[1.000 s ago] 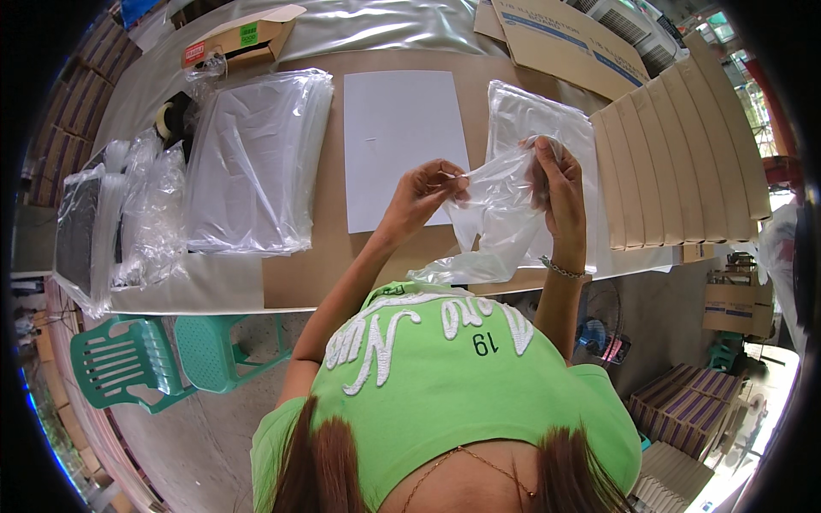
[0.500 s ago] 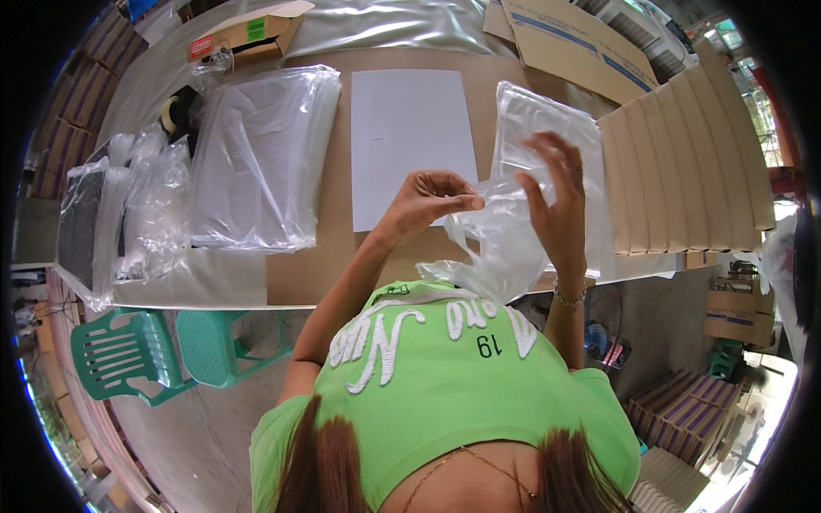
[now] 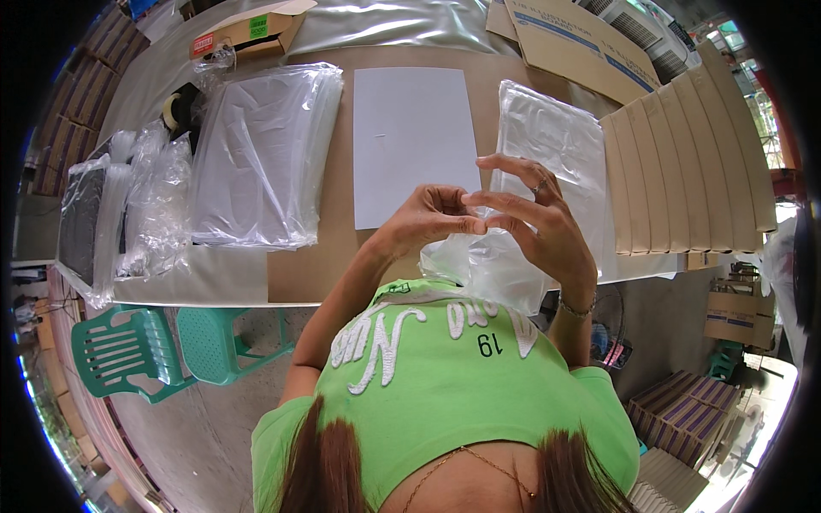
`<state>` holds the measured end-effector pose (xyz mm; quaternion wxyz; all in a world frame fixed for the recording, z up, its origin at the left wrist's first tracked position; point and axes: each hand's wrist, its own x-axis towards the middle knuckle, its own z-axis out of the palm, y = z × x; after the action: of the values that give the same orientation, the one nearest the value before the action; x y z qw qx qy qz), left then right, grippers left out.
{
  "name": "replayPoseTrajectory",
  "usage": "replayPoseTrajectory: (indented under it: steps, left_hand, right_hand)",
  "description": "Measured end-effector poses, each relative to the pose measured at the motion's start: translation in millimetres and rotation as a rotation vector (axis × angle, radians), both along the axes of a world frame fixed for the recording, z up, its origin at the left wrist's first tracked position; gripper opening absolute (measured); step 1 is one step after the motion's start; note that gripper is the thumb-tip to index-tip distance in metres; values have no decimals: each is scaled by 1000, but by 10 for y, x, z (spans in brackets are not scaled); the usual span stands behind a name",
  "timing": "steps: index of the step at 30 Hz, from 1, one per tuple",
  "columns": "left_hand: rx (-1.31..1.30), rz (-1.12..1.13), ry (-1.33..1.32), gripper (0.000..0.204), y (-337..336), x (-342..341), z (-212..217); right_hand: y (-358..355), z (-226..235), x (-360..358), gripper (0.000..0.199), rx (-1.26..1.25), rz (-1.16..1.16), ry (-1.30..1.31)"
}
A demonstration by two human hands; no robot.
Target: The person places black and white rectangular boards into individual plastic sleeves by hand. They slide each board into a sleeve, smooth the plastic, and place the sleeved board onto a stack on the table.
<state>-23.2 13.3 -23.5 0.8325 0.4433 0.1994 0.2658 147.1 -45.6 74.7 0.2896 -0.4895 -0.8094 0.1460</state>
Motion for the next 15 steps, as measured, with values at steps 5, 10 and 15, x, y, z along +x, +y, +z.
replayPoseTrajectory:
  steps: [5,10,15]
  left_hand:
    - [-26,-36,-13,20,-32,-37,-22]
    - [-59,-17,-89,19,-50,-58,20]
    - [-134,-37,-190,17,-75,-46,36]
  right_hand:
    - [-29,8,-15,30,-18,60,-65]
    - [4,-48,-13,29,-5,100,42]
    - [77,-167,-9,16,45,90,223]
